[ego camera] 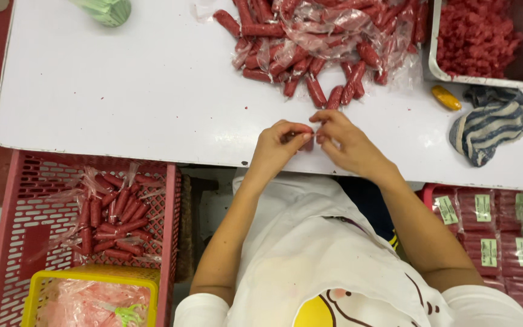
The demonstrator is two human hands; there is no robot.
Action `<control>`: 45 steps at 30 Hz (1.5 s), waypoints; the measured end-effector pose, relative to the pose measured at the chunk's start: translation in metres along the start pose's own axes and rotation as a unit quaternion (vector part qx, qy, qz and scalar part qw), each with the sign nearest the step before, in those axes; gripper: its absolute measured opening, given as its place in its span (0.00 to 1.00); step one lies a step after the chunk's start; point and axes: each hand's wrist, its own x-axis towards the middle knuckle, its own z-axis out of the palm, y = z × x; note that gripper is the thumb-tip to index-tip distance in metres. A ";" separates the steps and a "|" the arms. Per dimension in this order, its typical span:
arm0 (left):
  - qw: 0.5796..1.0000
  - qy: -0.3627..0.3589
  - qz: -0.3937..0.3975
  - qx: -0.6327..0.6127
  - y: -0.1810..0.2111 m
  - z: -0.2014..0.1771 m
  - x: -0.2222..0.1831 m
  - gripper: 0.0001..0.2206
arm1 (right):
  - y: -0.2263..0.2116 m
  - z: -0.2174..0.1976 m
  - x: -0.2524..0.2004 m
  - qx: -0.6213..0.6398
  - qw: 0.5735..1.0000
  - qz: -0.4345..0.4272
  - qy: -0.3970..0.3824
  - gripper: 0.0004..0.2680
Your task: The person ties small red sausages together in pairs using thin rubber bands. They pick up two sausages from a pile on a white table, wrap a band around them, and place the tied pair into a pink basket below.
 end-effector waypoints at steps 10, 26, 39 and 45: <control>0.931 -0.034 0.247 0.266 0.009 0.016 0.002 0.03 | 0.009 0.010 -0.013 0.253 0.956 0.129 0.074 0.10; 0.944 0.103 0.272 0.154 -0.018 -0.003 -0.008 0.06 | 0.001 0.027 0.026 0.168 0.984 -0.022 0.049 0.05; 0.871 0.104 0.341 0.337 -0.018 0.022 0.008 0.05 | 0.017 0.007 0.013 -0.085 0.978 -0.167 0.089 0.08; 0.864 0.087 0.386 0.312 0.002 0.030 0.002 0.04 | 0.058 0.049 -0.002 0.228 0.955 0.082 0.172 0.04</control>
